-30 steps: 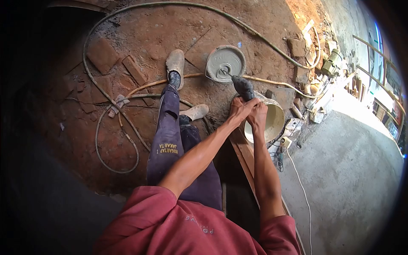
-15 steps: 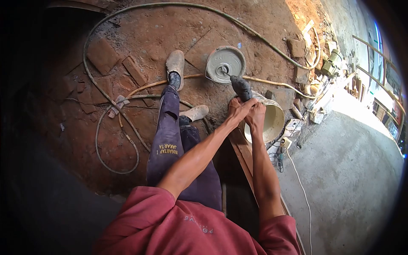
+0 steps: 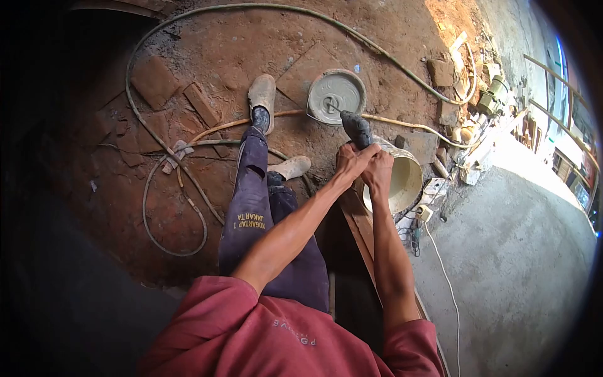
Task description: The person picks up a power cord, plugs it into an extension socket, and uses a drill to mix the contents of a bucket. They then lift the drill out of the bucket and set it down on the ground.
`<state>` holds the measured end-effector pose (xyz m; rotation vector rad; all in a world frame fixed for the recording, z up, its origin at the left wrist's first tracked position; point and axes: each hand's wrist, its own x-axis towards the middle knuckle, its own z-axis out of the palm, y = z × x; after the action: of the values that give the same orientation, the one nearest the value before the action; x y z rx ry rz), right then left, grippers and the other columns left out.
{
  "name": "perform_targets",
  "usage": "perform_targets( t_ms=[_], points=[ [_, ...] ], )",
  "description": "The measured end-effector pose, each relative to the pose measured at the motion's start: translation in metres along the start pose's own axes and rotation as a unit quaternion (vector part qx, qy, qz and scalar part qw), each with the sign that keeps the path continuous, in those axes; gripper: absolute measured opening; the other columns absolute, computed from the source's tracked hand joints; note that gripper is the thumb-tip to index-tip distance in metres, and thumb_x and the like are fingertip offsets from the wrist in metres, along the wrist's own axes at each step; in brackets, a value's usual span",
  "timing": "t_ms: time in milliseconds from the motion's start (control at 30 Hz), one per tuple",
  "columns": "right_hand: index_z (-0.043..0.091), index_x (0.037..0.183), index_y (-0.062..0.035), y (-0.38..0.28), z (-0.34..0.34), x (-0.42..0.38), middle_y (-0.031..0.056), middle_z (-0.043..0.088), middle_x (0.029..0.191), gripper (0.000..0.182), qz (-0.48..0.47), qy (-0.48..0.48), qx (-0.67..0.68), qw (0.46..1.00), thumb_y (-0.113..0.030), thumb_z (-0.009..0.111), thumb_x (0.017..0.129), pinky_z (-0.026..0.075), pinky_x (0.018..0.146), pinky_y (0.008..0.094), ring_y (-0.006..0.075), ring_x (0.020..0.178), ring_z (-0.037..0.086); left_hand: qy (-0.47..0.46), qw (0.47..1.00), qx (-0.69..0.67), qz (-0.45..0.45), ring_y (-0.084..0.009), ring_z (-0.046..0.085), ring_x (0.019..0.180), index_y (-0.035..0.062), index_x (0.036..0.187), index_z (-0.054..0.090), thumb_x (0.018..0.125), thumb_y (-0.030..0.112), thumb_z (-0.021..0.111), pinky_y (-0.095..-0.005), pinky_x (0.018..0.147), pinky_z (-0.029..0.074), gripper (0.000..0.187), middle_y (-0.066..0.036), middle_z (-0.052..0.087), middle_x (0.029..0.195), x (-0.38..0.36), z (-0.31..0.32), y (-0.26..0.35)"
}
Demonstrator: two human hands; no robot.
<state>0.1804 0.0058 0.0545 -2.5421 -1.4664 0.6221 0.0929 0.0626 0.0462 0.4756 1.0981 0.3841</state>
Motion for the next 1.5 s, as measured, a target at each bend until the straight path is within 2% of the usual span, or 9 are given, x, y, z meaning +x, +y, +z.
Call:
perform_targets(
  t_ms=[100, 167, 300, 333, 500, 633, 733, 933, 1500],
  points=[
    [0.056, 0.07, 0.0065, 0.002, -0.005, -0.003, 0.0251, 0.06, 0.068, 0.04, 0.036, -0.03, 0.008, 0.999, -0.032, 0.063, 0.078, 0.045, 0.057, 0.0447, 0.0405, 0.063, 0.06, -0.022, 1.0, -0.006, -0.022, -0.0109, 0.059, 0.06, -0.0015, 0.07, 0.066, 0.074, 0.034, 0.073, -0.0294, 0.056, 0.047, 0.037, -0.006, 0.066, 0.068, -0.006, 0.005, 0.002],
    [0.057, 0.071, 0.0062, 0.003, -0.001, -0.001, 0.0255, 0.06, 0.069, 0.04, 0.001, -0.037, -0.056, 0.998, -0.032, 0.062, 0.078, 0.045, 0.059, 0.0457, 0.0415, 0.066, 0.06, 0.014, 1.0, 0.02, 0.008, -0.0089, 0.056, 0.055, -0.0016, 0.064, 0.063, 0.076, 0.031, 0.07, -0.0298, 0.048, 0.043, 0.035, -0.002, 0.062, 0.061, -0.008, 0.004, 0.009],
    [0.057, 0.073, 0.0039, -0.002, -0.003, 0.001, 0.0236, 0.06, 0.068, 0.038, 0.076, -0.029, 0.043, 0.996, -0.033, 0.065, 0.076, 0.045, 0.061, 0.0439, 0.0395, 0.065, 0.059, 0.006, 0.999, 0.034, -0.009, -0.0085, 0.055, 0.054, -0.0001, 0.062, 0.062, 0.075, 0.032, 0.07, -0.0298, 0.047, 0.042, 0.036, -0.001, 0.062, 0.06, -0.002, 0.002, 0.006],
    [0.057, 0.074, 0.004, -0.001, -0.002, 0.005, 0.0231, 0.061, 0.069, 0.037, 0.015, -0.037, -0.038, 0.998, -0.032, 0.065, 0.077, 0.046, 0.062, 0.044, 0.0395, 0.065, 0.059, 0.008, 0.999, 0.035, -0.004, -0.0085, 0.055, 0.054, -0.0001, 0.062, 0.062, 0.075, 0.032, 0.07, -0.0298, 0.047, 0.042, 0.036, -0.001, 0.062, 0.06, 0.004, -0.001, 0.01],
    [0.058, 0.075, 0.0046, -0.004, -0.002, 0.014, 0.0226, 0.06, 0.069, 0.036, -0.002, -0.027, -0.03, 0.999, -0.031, 0.065, 0.078, 0.046, 0.061, 0.0429, 0.0375, 0.064, 0.059, -0.017, 0.999, 0.026, -0.008, -0.0098, 0.059, 0.06, 0.0, 0.072, 0.067, 0.076, 0.032, 0.071, -0.0284, 0.055, 0.046, 0.032, -0.004, 0.066, 0.069, 0.006, -0.002, 0.015],
    [0.058, 0.074, 0.006, -0.007, -0.004, 0.018, 0.0235, 0.061, 0.067, 0.04, 0.068, -0.042, 0.034, 0.996, -0.033, 0.066, 0.079, 0.046, 0.058, 0.0407, 0.0342, 0.061, 0.061, -0.027, 1.0, 0.012, -0.002, -0.0088, 0.058, 0.061, 0.0002, 0.072, 0.067, 0.076, 0.033, 0.07, -0.0284, 0.055, 0.046, 0.033, -0.004, 0.066, 0.069, 0.014, 0.0, 0.007],
    [0.056, 0.073, 0.0069, -0.008, -0.008, 0.014, 0.0268, 0.06, 0.072, 0.036, 0.058, -0.052, 0.028, 0.997, -0.028, 0.06, 0.079, 0.045, 0.063, 0.0471, 0.042, 0.069, 0.06, -0.024, 0.999, 0.04, -0.012, -0.0091, 0.058, 0.061, -0.0006, 0.071, 0.067, 0.075, 0.033, 0.071, -0.0285, 0.056, 0.046, 0.034, -0.004, 0.066, 0.068, 0.01, 0.0, 0.007],
    [0.058, 0.076, 0.0068, -0.005, -0.005, 0.02, 0.0238, 0.061, 0.068, 0.037, 0.048, -0.025, 0.017, 0.998, -0.029, 0.063, 0.079, 0.047, 0.059, 0.0406, 0.0358, 0.063, 0.062, -0.004, 0.999, 0.035, 0.016, -0.0108, 0.056, 0.055, -0.0005, 0.065, 0.063, 0.072, 0.037, 0.073, -0.0318, 0.049, 0.044, 0.039, -0.004, 0.063, 0.063, 0.02, 0.004, 0.005],
    [0.058, 0.079, 0.007, -0.001, -0.012, 0.037, 0.0263, 0.062, 0.073, 0.033, 0.043, -0.023, -0.019, 0.999, -0.026, 0.061, 0.079, 0.047, 0.062, 0.0437, 0.0401, 0.068, 0.062, -0.038, 0.994, 0.103, -0.018, -0.0101, 0.059, 0.061, -0.0001, 0.07, 0.068, 0.07, 0.039, 0.073, -0.0276, 0.055, 0.047, 0.04, -0.006, 0.067, 0.068, 0.038, 0.011, 0.022]
  ],
)
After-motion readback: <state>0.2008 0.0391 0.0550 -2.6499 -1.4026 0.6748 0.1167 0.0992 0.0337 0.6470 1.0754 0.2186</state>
